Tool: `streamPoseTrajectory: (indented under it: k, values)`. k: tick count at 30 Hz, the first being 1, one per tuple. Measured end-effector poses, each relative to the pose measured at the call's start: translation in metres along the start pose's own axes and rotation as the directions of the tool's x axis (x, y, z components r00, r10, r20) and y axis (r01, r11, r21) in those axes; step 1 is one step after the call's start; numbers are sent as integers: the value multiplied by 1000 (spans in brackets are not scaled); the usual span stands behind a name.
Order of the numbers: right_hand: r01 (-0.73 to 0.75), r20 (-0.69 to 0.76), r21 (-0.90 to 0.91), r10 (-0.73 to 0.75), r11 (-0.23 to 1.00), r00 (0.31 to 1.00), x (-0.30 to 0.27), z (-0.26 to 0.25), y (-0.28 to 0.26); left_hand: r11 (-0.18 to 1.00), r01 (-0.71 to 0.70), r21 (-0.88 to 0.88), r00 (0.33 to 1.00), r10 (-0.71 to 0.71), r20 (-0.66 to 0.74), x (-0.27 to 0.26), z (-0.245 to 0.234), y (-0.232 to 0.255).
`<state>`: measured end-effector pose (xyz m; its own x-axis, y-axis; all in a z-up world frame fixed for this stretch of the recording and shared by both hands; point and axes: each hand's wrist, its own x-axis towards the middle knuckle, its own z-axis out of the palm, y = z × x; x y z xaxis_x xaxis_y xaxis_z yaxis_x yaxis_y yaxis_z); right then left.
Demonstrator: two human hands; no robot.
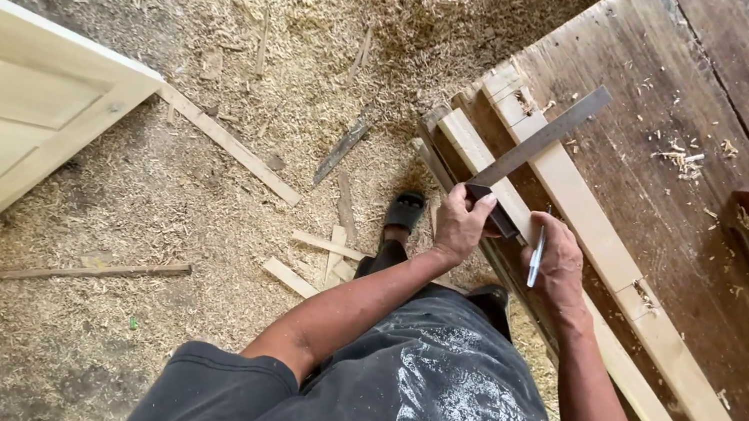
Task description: Marking lines on wooden planks using a square and a pencil.
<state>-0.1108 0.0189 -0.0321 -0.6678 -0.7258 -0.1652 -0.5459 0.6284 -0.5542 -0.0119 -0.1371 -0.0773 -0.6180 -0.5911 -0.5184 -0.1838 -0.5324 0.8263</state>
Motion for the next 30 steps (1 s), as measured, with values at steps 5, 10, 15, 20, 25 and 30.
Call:
streamPoseTrajectory:
  k: [5,10,15,20,25,30]
  values:
    - [-9,47,-35,10,999,999,4,-1,5,999,-29,36,1000,29,-3,0,-2,-7]
    - [-28,67,-53,31,998,997,3,-1,4,999,37,40,999,-37,10,2,-1,0]
    - [-7,78,-85,13,996,997,5,-2,5,969,-113,221,989,132,-70,11,3,-31]
    - [87,142,-152,-66,985,988,11,-7,18,991,124,-43,992,-124,1,9,1,2]
    - [-28,170,-17,31,999,985,44,-28,-4,995,42,88,996,-35,-79,17,9,-13]
    - [-237,144,347,198,907,970,97,-19,-48,985,153,80,988,-151,-28,11,7,9]
